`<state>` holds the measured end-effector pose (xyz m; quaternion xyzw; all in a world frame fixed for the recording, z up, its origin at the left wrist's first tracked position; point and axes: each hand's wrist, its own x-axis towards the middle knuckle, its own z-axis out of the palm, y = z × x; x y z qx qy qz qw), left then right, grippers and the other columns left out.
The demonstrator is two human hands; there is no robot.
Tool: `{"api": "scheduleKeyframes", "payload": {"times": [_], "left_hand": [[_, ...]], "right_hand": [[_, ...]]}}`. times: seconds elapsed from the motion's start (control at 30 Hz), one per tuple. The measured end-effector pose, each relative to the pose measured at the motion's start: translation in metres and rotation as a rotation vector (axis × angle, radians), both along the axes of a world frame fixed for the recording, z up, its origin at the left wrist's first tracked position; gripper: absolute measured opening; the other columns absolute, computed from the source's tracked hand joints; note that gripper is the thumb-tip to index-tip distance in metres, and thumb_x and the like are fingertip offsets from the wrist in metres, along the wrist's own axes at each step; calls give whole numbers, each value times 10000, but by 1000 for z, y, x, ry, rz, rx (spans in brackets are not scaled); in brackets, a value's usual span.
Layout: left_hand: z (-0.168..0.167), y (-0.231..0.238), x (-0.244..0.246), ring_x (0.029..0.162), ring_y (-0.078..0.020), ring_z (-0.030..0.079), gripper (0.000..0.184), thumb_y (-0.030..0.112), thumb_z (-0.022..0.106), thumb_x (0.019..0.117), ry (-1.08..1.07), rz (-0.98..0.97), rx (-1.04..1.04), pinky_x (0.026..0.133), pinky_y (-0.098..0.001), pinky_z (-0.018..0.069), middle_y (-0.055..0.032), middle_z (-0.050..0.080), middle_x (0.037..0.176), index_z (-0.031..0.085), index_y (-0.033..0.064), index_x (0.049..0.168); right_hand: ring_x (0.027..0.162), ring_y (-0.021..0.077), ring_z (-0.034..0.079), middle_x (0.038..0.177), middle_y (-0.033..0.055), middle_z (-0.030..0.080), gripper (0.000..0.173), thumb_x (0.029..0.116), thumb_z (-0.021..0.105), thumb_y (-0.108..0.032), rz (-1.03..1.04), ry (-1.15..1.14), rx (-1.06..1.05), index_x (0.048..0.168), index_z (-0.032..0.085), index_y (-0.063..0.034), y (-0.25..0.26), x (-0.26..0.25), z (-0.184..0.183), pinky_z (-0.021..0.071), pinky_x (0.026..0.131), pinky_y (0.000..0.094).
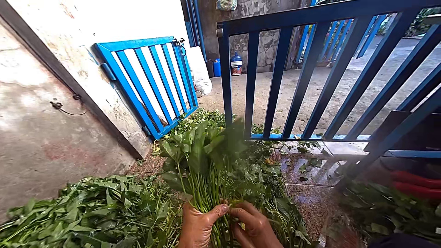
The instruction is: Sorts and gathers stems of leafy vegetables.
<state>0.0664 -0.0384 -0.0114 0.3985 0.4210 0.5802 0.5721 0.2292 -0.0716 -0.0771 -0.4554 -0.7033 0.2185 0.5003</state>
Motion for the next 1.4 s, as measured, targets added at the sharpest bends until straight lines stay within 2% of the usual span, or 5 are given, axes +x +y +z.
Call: {"api": "scheduleKeyframes", "payload": {"times": [0.07,0.23,0.67,1.27,1.4], "left_hand": [[2,-2,-1,790,-321,749,439,-234,773,655,5,-1,6,753,-430,648,-240,733,874,600,-119,1041],[2,-3,-3,793,-330,750,435,-217,802,646,3,-76,22,757,-454,650,-249,732,879,622,-119,1030],[-3,3,-5,784,-325,750,411,-206,814,639,-14,-125,14,760,-462,646,-239,739,865,650,-109,1003],[-4,3,-5,780,-346,749,394,-206,795,661,-77,-158,-15,761,-477,645,-261,732,879,638,-115,1010],[0,5,-9,786,-346,748,406,-204,796,656,-64,-134,-29,750,-474,647,-262,729,880,624,-112,1012]], "right_hand": [[962,214,691,1003,92,705,215,905,604,-141,-89,-57,26,1047,747,-68,-1,13,23,601,801,412],[675,57,604,857,-22,648,196,979,650,-269,-282,154,196,1029,708,-89,30,20,74,540,569,238],[782,283,754,936,211,736,105,990,546,17,50,820,-207,1065,615,42,47,0,107,654,737,381],[824,299,760,961,208,745,88,956,591,28,79,776,-190,1039,618,20,45,9,105,652,775,392],[786,135,712,896,27,729,121,881,716,-30,-23,309,61,988,733,-84,55,24,95,634,715,295]]}}
